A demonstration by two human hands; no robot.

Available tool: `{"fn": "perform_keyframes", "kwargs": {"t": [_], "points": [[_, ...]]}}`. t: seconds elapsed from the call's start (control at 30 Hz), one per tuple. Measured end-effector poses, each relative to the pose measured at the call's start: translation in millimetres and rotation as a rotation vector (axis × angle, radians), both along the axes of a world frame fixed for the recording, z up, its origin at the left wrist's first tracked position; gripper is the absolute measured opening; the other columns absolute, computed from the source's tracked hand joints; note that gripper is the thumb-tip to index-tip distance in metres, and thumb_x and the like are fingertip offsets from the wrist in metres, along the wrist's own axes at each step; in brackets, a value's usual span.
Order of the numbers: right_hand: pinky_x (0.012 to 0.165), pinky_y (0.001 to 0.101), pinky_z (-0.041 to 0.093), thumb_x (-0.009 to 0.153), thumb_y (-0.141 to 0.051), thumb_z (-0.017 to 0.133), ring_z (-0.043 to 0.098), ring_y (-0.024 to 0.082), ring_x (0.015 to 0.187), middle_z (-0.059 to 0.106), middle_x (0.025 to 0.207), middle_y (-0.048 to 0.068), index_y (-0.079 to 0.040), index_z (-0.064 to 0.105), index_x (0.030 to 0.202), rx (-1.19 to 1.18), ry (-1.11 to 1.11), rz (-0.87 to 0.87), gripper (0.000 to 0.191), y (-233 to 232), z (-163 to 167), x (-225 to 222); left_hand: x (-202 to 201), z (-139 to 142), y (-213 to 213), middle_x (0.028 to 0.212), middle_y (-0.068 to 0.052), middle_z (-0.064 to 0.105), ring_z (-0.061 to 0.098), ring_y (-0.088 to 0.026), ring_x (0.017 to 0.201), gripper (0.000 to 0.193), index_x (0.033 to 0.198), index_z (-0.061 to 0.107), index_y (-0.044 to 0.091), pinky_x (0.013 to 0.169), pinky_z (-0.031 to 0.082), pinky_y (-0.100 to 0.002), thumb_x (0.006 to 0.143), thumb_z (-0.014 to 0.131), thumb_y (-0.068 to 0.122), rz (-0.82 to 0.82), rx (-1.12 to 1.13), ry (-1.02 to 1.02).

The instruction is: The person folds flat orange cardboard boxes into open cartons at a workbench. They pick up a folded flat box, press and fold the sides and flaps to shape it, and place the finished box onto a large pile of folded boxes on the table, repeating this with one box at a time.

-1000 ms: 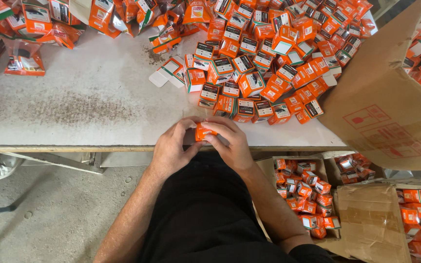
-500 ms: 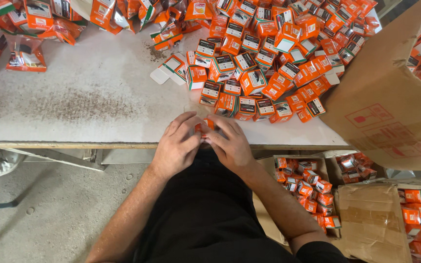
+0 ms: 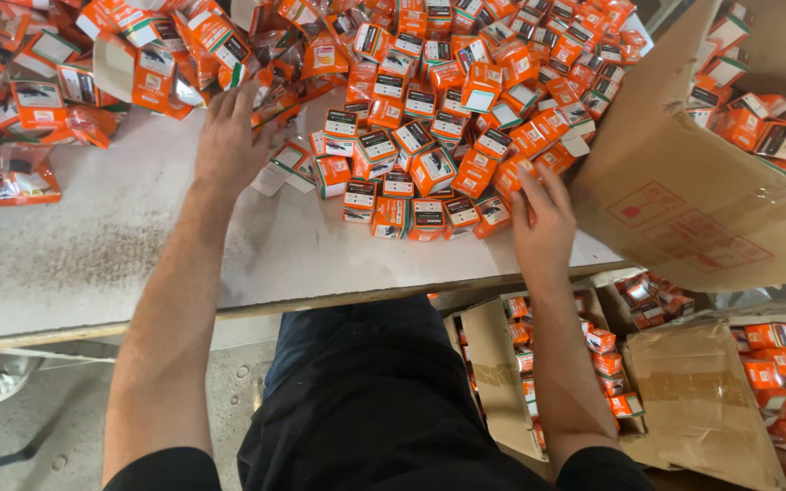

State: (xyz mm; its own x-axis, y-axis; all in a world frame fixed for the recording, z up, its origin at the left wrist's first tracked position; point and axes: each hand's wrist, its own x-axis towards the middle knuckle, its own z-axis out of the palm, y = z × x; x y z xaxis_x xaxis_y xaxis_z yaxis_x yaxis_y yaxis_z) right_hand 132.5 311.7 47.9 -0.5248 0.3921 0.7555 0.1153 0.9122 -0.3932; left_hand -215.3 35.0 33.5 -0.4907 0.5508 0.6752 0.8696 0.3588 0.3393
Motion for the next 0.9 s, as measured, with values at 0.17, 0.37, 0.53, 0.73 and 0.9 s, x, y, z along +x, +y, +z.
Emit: {"fn": "perform_keyframes", "kwargs": {"t": [0.17,0.37,0.53,0.73,0.9], "points": [[0.102,0.0434,0.053,0.099,-0.001,0.069,0.062,0.038,0.125,0.061,0.139,0.022,0.001,0.068,0.133,-0.009,-0.010,0.001,0.034,8.0,15.3,0.6,-3.7,-5.4,15.5,0.106,-0.012,0.070,0.061,-0.035,0.111,0.033,0.108,0.068,0.008,0.091,0.049,-0.050,0.084,0.082,0.025,0.182,-0.156,0.119],[0.103,0.0394,0.055,0.100,-0.002,0.069,0.067,0.030,0.121,0.067,0.130,0.012,-0.002,0.069,0.127,0.079,0.128,0.207,0.027,-81.5,21.3,7.1,73.0,24.6,-43.2,0.089,-0.013,0.068,0.062,-0.033,0.084,0.027,0.092,0.068,0.003,0.076,0.050,-0.044,0.090,0.082,0.026,0.150,-0.028,-0.218],[0.106,0.0480,0.046,0.078,-0.029,0.075,0.057,0.041,0.122,0.058,0.133,0.022,-0.003,0.059,0.133,0.355,-0.054,0.745,0.063,-162.4,16.3,-49.1,179.7,5.9,-67.2,0.091,-0.012,0.075,0.069,-0.016,0.085,0.027,0.108,0.068,0.000,0.076,0.058,-0.037,0.087,0.067,0.017,-0.562,0.116,-0.948],[0.096,0.0424,0.053,0.083,0.003,0.069,0.065,0.031,0.103,0.069,0.110,0.011,-0.004,0.061,0.138,0.220,-0.196,0.739,0.056,-180.8,-21.6,-76.4,116.8,16.6,-116.1,0.085,-0.013,0.075,0.072,-0.033,0.076,0.018,0.101,0.077,0.011,0.069,0.056,-0.043,0.092,0.067,0.023,0.044,-0.241,-0.335],[0.078,0.0445,0.052,0.081,0.002,0.069,0.065,0.034,0.086,0.066,0.089,0.012,-0.001,0.065,0.114,-0.053,-0.152,0.809,0.032,-164.8,-47.2,-75.0,0.6,51.3,-158.3,0.109,-0.018,0.067,0.062,-0.039,0.107,0.023,0.115,0.068,0.002,0.093,0.050,-0.050,0.092,0.071,-0.002,0.434,0.071,0.146]]}}
